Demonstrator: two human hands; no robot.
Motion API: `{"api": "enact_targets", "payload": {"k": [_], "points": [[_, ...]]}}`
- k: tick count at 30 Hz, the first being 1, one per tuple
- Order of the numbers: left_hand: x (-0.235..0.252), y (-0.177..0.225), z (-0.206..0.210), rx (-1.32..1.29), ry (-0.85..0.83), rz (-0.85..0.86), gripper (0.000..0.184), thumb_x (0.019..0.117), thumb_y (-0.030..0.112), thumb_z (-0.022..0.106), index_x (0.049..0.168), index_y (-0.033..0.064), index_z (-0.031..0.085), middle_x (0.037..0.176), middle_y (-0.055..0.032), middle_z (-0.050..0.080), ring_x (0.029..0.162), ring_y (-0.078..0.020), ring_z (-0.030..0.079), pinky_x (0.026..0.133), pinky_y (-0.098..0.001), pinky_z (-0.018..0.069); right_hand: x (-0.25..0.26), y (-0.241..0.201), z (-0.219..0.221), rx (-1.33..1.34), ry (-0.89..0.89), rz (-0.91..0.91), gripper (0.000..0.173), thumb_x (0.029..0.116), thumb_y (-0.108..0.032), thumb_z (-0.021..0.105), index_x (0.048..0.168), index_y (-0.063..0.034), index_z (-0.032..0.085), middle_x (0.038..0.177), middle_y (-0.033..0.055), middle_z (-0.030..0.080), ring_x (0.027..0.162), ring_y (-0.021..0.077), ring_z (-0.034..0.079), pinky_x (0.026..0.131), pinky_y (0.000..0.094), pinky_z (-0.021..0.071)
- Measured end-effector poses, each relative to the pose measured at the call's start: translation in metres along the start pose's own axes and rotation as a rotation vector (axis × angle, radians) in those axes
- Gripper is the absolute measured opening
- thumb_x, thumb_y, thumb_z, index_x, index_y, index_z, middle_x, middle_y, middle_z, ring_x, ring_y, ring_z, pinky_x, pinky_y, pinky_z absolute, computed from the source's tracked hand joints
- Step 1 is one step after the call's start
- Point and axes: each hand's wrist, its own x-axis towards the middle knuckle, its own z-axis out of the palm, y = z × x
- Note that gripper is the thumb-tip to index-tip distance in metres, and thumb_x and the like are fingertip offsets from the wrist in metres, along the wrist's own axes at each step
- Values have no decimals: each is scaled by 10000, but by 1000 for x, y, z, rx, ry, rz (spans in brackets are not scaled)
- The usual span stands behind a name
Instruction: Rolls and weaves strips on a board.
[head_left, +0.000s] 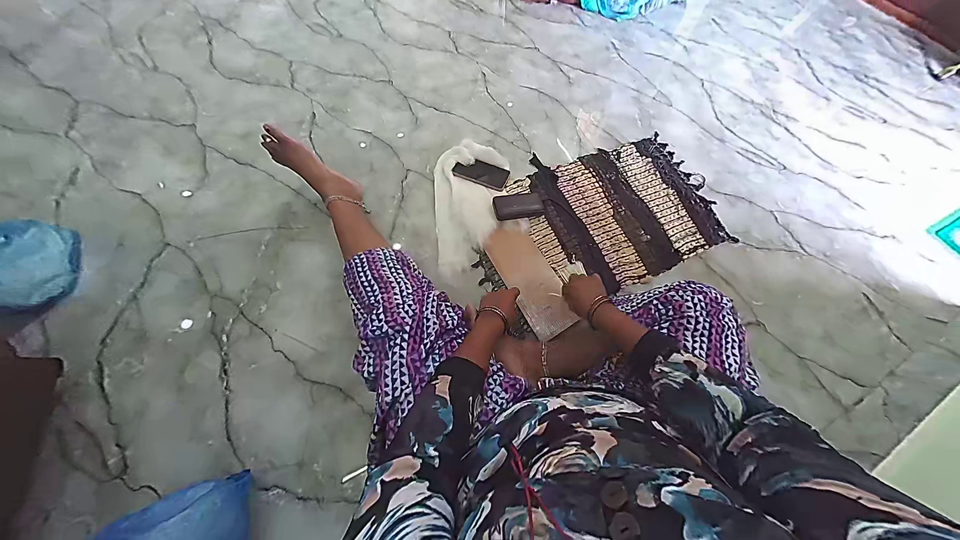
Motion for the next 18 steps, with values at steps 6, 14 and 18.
{"api": "enact_targets", "payload": {"k": [6,14,18], "points": [[4,-25,-12,-401,179,-109,377,1076,154,494,1411,-14,544,1374,-254,615,1314,-399,584,1113,-581,442,18,67,-18,602,166,252,289,1000,-217,642,1170,1,726,1181,234,707,1153,383,654,1030,583,467],[-6,-77,-24,-1247,649,-251,257,1060,50,515,1261,-110,531,1019,-200,663,726,-177,611,716,-340,531,31,60,-29,571,211,355,333,1030,-285,576,1172,-21,722,1179,246,703,1159,413,650,997,631,463],[-4,-99,-35,-1619,901,-264,175,1055,52,483,1219,-6,502,827,-34,521,555,-66,429,533,-233,408,36,25,-40,424,280,151,330,1047,-229,539,1211,1,709,1218,255,691,1191,437,633,1017,651,444]]}}
